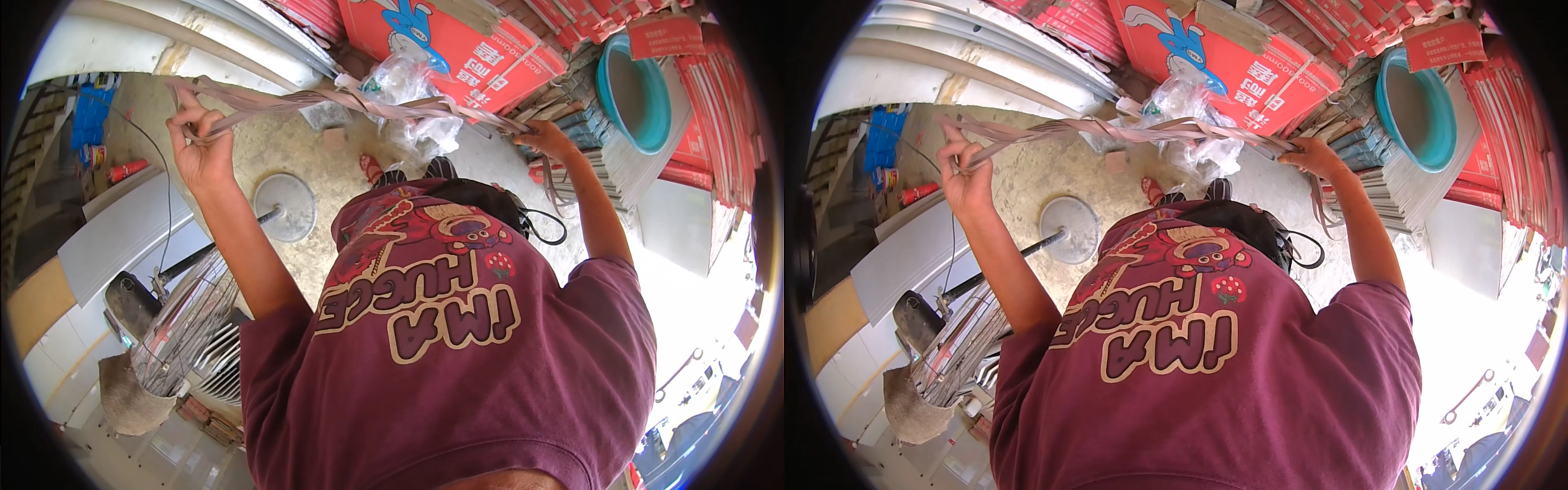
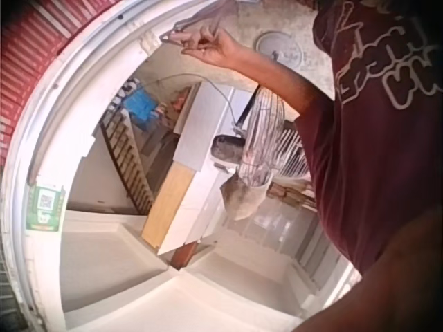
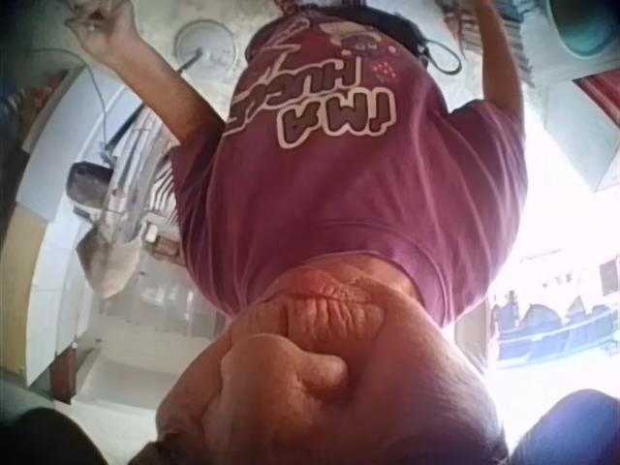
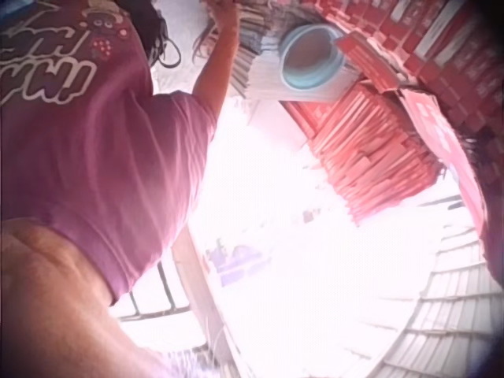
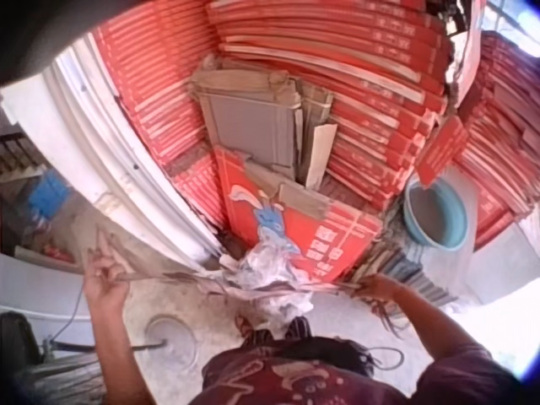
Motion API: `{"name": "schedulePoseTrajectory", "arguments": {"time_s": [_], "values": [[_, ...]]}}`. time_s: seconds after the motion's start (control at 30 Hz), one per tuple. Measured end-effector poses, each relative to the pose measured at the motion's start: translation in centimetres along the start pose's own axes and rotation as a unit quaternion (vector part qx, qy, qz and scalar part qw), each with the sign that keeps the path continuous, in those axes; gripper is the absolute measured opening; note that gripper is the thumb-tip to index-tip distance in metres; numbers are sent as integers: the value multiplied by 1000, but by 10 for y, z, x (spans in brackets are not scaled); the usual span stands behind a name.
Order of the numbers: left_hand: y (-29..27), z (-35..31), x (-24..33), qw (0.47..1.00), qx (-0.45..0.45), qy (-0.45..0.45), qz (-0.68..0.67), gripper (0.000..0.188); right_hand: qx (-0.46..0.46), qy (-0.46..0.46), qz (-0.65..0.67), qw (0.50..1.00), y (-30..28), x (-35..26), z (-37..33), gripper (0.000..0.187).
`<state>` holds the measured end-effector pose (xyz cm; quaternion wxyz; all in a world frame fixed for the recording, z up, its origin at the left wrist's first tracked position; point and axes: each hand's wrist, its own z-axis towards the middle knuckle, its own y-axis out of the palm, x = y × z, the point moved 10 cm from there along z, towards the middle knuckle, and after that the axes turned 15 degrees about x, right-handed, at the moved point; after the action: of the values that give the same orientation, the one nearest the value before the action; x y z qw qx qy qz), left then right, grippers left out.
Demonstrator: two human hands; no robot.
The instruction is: The person bundles together a group of plastic straps by hand, coiling them into a circular shape and weaving the ends through the center to secure the bundle.
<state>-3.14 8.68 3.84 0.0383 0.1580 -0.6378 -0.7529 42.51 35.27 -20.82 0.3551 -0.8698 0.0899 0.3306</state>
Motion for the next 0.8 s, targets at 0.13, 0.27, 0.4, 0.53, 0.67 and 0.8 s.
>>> {"name": "schedulePoseTrajectory", "arguments": {"time_s": [0.13,0.27,0.4,0.53,0.67,0.8], "values": [[24,14,-14,968,94,233,8,57,-21,32,44,998,16,-17,-10,32],[34,2,18,918,80,355,157,52,-39,35,67,996,25,-35,-18,30],[43,-1,28,783,95,447,423,59,-63,44,66,995,25,-48,-30,28],[43,-4,27,658,146,510,534,60,-59,16,48,997,20,-52,-31,25],[39,-7,27,629,181,531,538,60,-35,1,53,998,19,-44,-26,24],[24,-19,42,620,245,572,477,57,-24,-20,38,999,21,-45,-26,25]]}}
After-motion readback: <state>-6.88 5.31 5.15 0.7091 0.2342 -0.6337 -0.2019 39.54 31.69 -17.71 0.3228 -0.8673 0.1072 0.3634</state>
